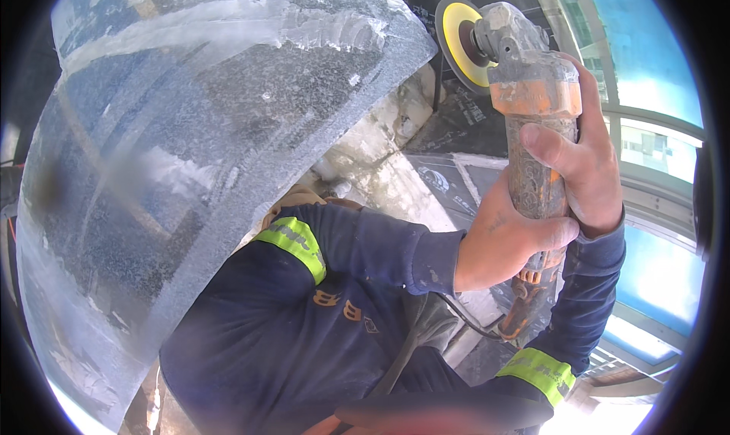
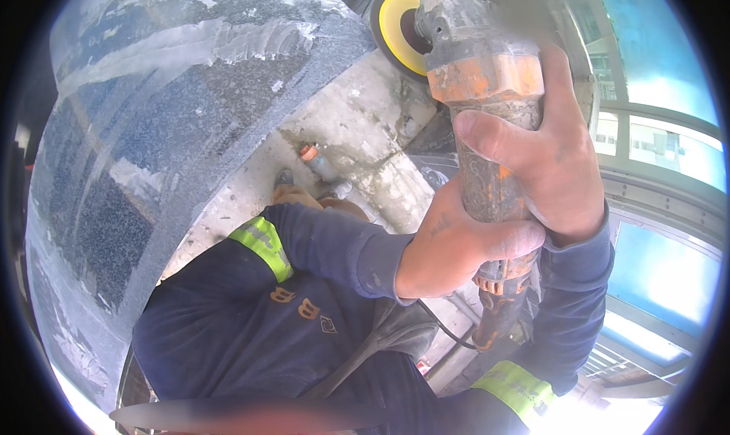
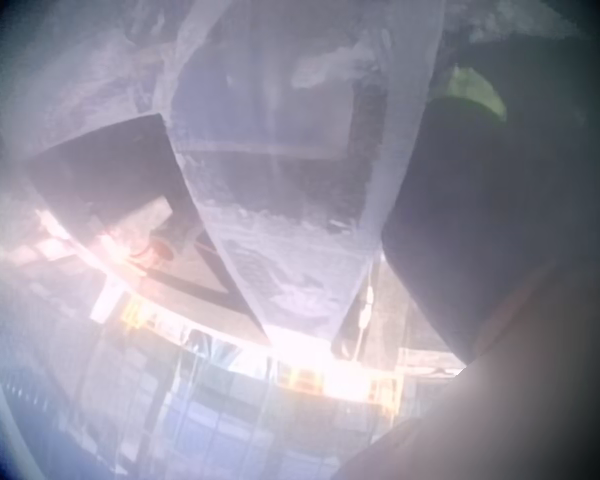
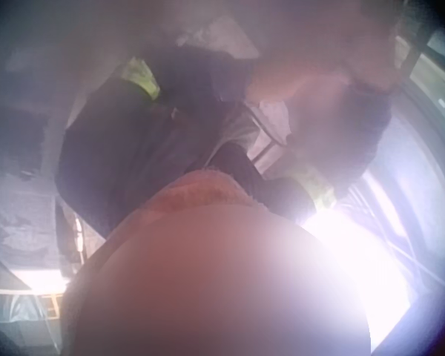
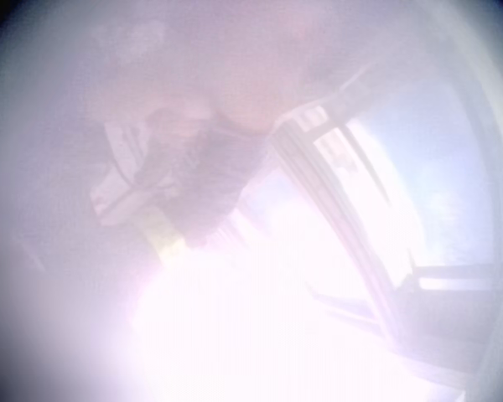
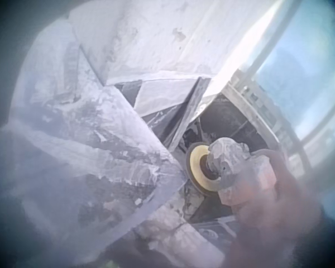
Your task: The person uses an angle grinder to smooth the surface of a large curved stone structure. They move the tool along the edge and face of the stone, generating dust as they work.
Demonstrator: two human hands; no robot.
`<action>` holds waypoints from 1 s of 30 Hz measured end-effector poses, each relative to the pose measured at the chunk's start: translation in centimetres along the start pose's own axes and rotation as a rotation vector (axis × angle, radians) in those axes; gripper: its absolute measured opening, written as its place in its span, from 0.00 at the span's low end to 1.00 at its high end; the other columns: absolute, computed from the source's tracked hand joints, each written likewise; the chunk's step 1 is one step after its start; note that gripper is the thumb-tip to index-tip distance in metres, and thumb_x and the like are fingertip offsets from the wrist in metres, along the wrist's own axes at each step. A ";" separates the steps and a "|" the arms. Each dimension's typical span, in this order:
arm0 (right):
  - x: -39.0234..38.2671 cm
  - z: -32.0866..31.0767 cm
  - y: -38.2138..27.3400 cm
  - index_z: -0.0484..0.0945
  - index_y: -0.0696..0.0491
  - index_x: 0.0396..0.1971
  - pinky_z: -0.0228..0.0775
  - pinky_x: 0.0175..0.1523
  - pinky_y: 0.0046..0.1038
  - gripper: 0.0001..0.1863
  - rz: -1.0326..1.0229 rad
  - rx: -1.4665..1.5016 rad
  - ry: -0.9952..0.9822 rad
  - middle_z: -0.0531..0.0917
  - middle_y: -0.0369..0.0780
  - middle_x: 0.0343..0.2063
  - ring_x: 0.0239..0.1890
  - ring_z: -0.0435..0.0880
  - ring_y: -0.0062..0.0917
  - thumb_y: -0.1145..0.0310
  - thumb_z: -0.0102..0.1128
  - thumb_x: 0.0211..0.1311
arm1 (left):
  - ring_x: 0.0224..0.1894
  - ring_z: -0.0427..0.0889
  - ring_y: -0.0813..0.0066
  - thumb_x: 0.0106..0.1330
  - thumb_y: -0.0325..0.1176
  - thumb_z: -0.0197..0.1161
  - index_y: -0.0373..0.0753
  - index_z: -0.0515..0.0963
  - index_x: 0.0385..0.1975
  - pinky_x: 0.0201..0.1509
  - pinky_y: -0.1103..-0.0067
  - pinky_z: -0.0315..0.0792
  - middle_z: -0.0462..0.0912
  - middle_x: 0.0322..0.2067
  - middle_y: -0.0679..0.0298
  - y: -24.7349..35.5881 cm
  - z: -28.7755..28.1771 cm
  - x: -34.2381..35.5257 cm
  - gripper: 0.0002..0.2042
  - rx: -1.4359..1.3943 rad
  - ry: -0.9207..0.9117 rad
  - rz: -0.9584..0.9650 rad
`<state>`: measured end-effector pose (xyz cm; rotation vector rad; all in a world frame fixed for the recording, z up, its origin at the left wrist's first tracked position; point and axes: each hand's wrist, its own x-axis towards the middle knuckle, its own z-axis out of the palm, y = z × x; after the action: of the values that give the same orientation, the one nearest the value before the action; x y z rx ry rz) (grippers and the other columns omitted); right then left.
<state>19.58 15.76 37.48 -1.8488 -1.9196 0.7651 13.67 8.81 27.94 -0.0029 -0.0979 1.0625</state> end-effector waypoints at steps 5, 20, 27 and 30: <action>0.4 0.6 0.3 0.63 0.56 0.64 0.73 0.55 0.33 0.44 -0.055 -0.059 -0.046 0.82 0.46 0.47 0.48 0.81 0.32 0.56 0.74 0.48 | 0.38 0.82 0.73 0.57 0.21 0.67 0.32 0.65 0.53 0.43 0.75 0.78 0.79 0.37 0.62 0.3 -0.4 -0.3 0.25 0.014 0.034 0.017; -0.9 0.4 -0.1 0.60 0.56 0.66 0.72 0.56 0.34 0.46 -0.006 -0.006 -0.107 0.78 0.47 0.51 0.52 0.79 0.34 0.59 0.72 0.46 | 0.40 0.81 0.74 0.56 0.22 0.69 0.31 0.60 0.59 0.44 0.75 0.78 0.76 0.43 0.59 -1.0 -0.2 -1.4 0.32 -0.006 0.056 0.053; -2.2 -0.2 -0.3 0.59 0.56 0.66 0.73 0.55 0.33 0.47 0.105 0.022 -0.054 0.79 0.45 0.49 0.49 0.79 0.32 0.57 0.71 0.46 | 0.40 0.81 0.74 0.57 0.21 0.67 0.29 0.58 0.59 0.43 0.75 0.79 0.75 0.42 0.59 -1.5 0.7 -2.1 0.31 -0.039 0.050 -0.034; -2.3 -0.1 -0.4 0.59 0.56 0.66 0.73 0.55 0.33 0.48 0.095 0.043 -0.051 0.79 0.45 0.49 0.49 0.79 0.32 0.55 0.72 0.46 | 0.40 0.81 0.74 0.57 0.21 0.67 0.29 0.58 0.59 0.42 0.75 0.79 0.75 0.41 0.59 -1.3 0.8 -2.3 0.31 -0.034 0.038 -0.039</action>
<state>19.54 13.51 38.05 -1.9232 -1.8416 0.8846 13.60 6.12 28.62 -0.0522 -0.0812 1.0208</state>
